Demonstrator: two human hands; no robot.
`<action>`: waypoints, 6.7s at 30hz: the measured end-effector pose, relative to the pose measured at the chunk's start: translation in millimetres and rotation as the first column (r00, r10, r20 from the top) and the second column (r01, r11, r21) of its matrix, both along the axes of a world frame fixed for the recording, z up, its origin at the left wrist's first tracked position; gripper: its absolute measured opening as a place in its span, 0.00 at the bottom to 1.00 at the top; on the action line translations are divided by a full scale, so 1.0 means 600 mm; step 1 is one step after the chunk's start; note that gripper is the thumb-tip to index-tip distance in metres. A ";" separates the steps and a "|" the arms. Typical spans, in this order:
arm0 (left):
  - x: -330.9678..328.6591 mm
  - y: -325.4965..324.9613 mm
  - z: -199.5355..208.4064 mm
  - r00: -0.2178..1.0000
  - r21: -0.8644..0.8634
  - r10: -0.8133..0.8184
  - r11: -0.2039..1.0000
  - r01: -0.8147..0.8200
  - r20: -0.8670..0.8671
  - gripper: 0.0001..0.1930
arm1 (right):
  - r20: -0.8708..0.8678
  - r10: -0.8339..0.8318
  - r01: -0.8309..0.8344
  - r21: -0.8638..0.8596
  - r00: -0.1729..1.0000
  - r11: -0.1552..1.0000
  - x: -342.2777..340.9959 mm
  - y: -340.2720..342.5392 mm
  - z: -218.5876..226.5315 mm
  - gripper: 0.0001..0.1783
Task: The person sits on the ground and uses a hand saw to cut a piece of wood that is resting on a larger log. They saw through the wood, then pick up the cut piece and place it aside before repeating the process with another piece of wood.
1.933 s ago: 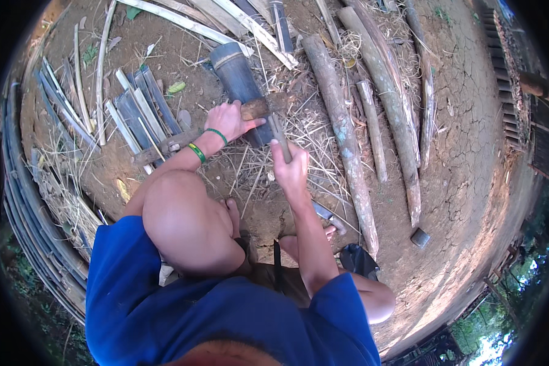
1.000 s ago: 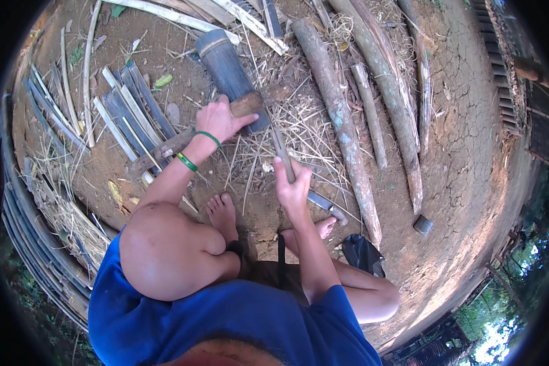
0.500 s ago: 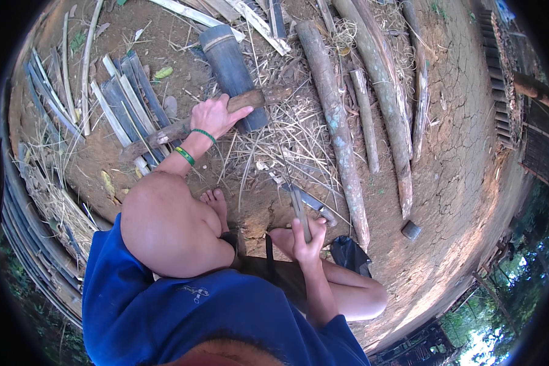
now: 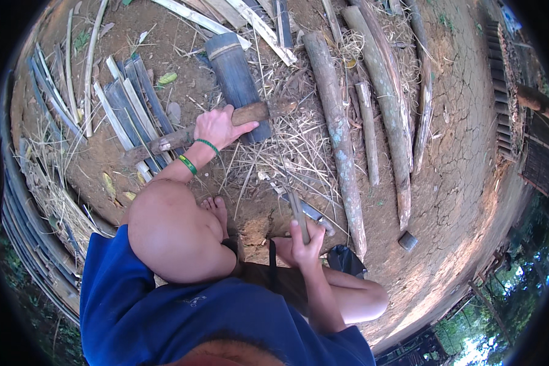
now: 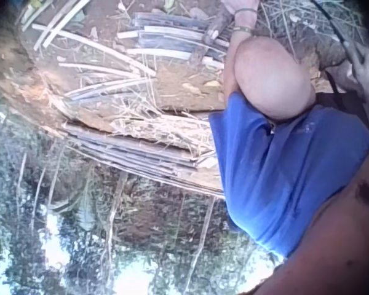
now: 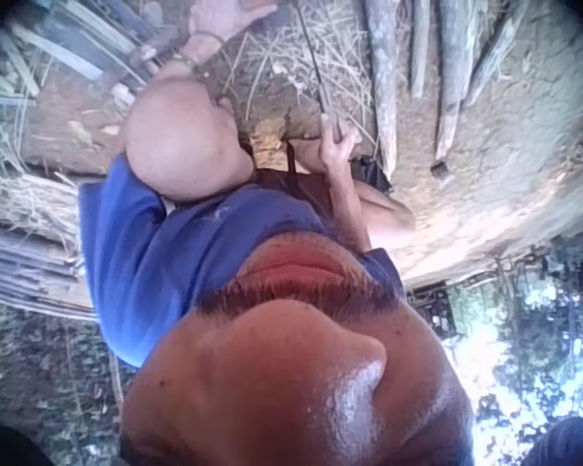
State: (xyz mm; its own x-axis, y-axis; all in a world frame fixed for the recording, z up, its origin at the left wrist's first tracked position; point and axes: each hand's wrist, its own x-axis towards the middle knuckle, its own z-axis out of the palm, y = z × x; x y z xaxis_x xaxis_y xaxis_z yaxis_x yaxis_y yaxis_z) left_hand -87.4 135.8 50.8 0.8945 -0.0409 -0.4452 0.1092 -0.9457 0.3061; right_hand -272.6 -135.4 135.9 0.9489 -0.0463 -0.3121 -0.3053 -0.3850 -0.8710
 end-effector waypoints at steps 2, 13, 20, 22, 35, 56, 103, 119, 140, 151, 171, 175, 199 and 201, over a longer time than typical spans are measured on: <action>-0.004 0.002 0.003 1.000 -0.008 -0.015 1.000 0.015 0.012 0.46 | -0.024 0.021 -0.022 -0.015 0.999 1.000 0.058 0.032 -0.014 0.19; -0.025 -0.008 0.005 0.986 -0.061 -0.166 0.985 0.164 -0.033 0.45 | -0.162 -0.131 0.131 -0.012 0.978 0.991 0.070 0.084 -0.045 0.23; -0.008 0.011 -0.004 0.998 -0.118 -0.068 0.991 0.066 -0.011 0.44 | 0.033 -0.122 0.120 0.064 0.992 0.991 0.066 0.092 -0.119 0.24; -0.021 0.006 -0.011 0.984 -0.084 0.028 0.996 -0.014 0.175 0.42 | 0.035 -0.132 0.130 0.064 0.991 0.989 0.102 0.112 -0.103 0.24; 0.002 -0.002 0.002 0.990 0.036 -0.023 0.999 0.018 0.140 0.43 | 0.005 0.000 0.000 0.021 1.000 1.000 -0.018 0.025 0.032 0.24; -0.001 -0.014 0.013 0.997 0.002 -0.057 0.998 0.057 0.045 0.45 | -0.009 -0.066 0.066 -0.042 0.998 0.997 0.174 0.124 -0.047 0.22; -0.009 -0.002 0.049 0.925 -0.146 0.068 0.989 -0.014 0.373 0.39 | 0.251 0.037 -0.045 0.026 0.967 0.999 0.092 0.051 -0.115 0.18; 0.020 0.037 0.017 0.989 -0.101 -0.102 0.991 0.092 -0.103 0.48 | -0.045 -0.141 0.142 0.024 0.989 0.990 0.089 0.107 -0.046 0.23; -0.020 0.015 -0.025 0.976 -0.065 -0.158 0.983 0.169 0.146 0.41 | -0.030 -0.201 0.203 0.140 0.979 0.969 0.054 0.055 -0.001 0.25; -0.007 0.031 -0.023 0.982 -0.095 -0.164 0.980 0.173 0.095 0.42 | -0.083 -0.095 0.100 0.061 0.992 0.993 -0.010 0.026 -0.012 0.27; -0.001 0.021 -0.014 0.986 -0.114 -0.152 0.981 0.159 0.068 0.42 | -0.133 -0.092 0.099 0.043 0.987 0.994 0.140 0.088 -0.048 0.27; 0.005 0.031 -0.001 0.989 -0.103 -0.146 0.984 0.142 -0.031 0.43 | -0.059 -0.100 0.105 0.093 0.993 0.990 -0.021 0.022 0.029 0.23; 0.002 0.035 0.009 0.985 -0.129 -0.097 0.989 0.078 -0.143 0.44 | -0.066 -0.058 0.058 -0.002 0.996 0.998 -0.022 -0.001 0.015 0.20; 0.004 0.035 0.002 0.983 -0.130 -0.101 0.988 0.081 -0.156 0.44 | -0.047 -0.040 0.041 0.021 0.998 0.999 0.041 0.016 -0.035 0.21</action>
State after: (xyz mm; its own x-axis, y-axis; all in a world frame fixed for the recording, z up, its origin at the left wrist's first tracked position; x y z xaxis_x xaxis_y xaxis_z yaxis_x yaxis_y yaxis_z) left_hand -85.0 156.7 51.8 0.8010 -0.1825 -0.5702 0.0816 -0.9102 0.4060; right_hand -248.0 -125.9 114.7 0.9309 -0.0770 -0.3571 -0.3604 -0.3527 -0.8635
